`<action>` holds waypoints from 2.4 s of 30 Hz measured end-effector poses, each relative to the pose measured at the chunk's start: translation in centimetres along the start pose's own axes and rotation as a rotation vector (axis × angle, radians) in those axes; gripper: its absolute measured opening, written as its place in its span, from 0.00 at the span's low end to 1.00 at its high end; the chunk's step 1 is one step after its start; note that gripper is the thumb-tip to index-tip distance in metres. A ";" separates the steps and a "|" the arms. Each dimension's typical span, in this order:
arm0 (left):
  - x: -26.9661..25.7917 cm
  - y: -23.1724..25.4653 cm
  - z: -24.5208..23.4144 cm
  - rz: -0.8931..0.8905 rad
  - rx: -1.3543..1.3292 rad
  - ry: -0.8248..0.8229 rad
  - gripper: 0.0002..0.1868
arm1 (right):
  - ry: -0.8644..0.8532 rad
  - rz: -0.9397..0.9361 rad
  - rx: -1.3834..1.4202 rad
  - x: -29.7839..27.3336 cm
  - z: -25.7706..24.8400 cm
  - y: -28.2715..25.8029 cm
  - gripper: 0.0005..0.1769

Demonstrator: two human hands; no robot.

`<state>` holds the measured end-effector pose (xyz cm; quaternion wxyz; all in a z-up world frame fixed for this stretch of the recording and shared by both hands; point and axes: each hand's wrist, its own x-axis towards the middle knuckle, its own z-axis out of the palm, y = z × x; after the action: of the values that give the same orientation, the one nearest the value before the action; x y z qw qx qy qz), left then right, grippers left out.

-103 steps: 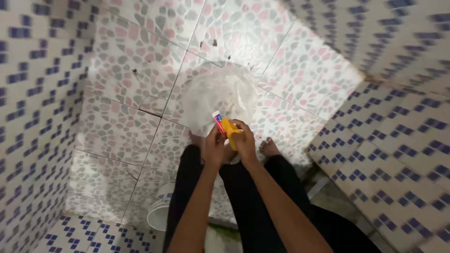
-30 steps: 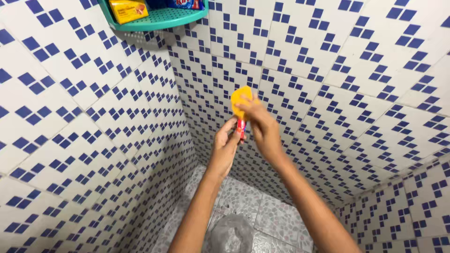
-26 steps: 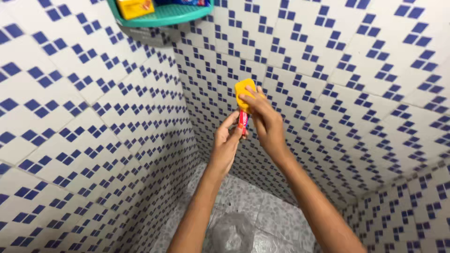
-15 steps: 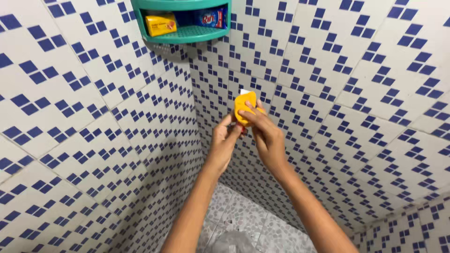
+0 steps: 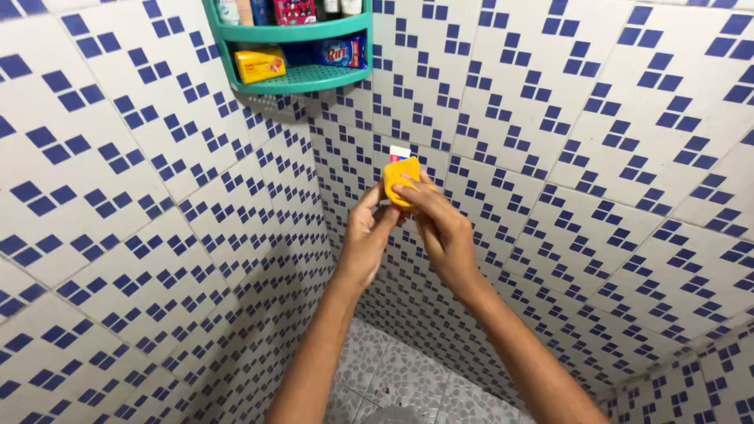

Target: The person wipes several small toiletry items with a yellow cloth, including a white tube, a spray bottle, and a toothpaste tube, then places them back on a green corner shelf in a tiled bathroom.

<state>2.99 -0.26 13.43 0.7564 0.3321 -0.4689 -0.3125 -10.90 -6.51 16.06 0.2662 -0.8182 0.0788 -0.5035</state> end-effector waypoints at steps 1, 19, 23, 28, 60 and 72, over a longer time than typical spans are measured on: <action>-0.2 -0.2 0.1 0.005 0.005 -0.022 0.26 | 0.016 -0.029 -0.028 0.3 -0.1 0.2 0.26; -0.9 1.1 -0.7 0.047 0.053 -0.054 0.28 | 0.012 -0.070 -0.053 0.0 0.3 -0.1 0.27; -0.9 0.6 -0.1 -0.023 0.057 -0.073 0.29 | 0.058 -0.080 -0.080 1.8 -0.2 0.4 0.28; -0.9 1.4 1.0 0.005 0.066 -0.080 0.33 | 0.045 -0.073 -0.062 2.8 -0.9 0.2 0.27; 0.0 2.7 -0.2 -0.021 -0.397 0.333 0.30 | -0.109 -0.181 0.068 2.1 -2.4 -2.4 0.24; -0.6 4.9 0.9 -0.001 -0.275 0.052 0.25 | -0.108 -0.244 -0.048 0.5 -0.5 -3.2 0.24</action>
<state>2.76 2.86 17.29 0.8067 0.2333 -0.4017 -0.3654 -11.53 -4.20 18.24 0.1872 -0.8537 -0.0236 -0.4854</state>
